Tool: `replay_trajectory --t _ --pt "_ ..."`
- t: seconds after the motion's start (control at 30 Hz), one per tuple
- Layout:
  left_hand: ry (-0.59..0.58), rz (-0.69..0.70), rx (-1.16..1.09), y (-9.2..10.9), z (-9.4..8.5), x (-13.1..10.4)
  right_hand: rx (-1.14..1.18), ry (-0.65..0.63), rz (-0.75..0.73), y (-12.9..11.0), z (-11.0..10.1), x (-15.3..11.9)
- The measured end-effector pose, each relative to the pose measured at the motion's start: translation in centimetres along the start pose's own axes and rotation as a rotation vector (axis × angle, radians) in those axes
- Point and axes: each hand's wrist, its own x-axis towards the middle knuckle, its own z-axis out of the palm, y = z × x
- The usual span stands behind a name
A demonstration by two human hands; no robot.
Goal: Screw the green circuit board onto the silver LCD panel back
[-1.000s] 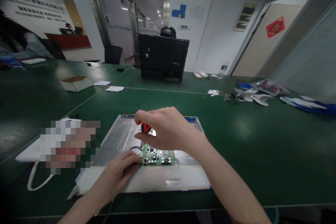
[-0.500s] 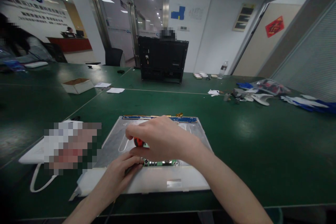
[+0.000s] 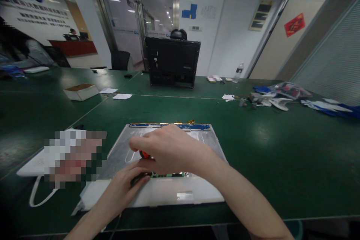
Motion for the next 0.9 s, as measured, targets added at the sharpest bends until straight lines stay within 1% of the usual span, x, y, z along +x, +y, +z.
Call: replay_trajectory --t 0.2,0.3,0.5,0.67,0.9 --pt "0.028 -0.012 0.086 0.07 0.01 -0.19 -0.001 -0.013 0.002 0.12 0.31 0.33" --pt "0.024 -0.012 0.116 0.04 -0.04 -0.25 0.016 -0.011 -0.003 0.15 0.33 0.43" --pt "0.026 0.005 0.129 -0.09 0.04 -0.27 0.012 -0.017 -0.014 0.11 0.21 0.41" --pt "0.035 0.019 0.134 -0.19 0.21 -0.35 0.000 -0.034 -0.035 0.27 0.51 0.53" --pt "0.052 0.036 0.150 -0.10 0.26 -0.30 0.003 -0.039 -0.026 0.18 0.65 0.73"
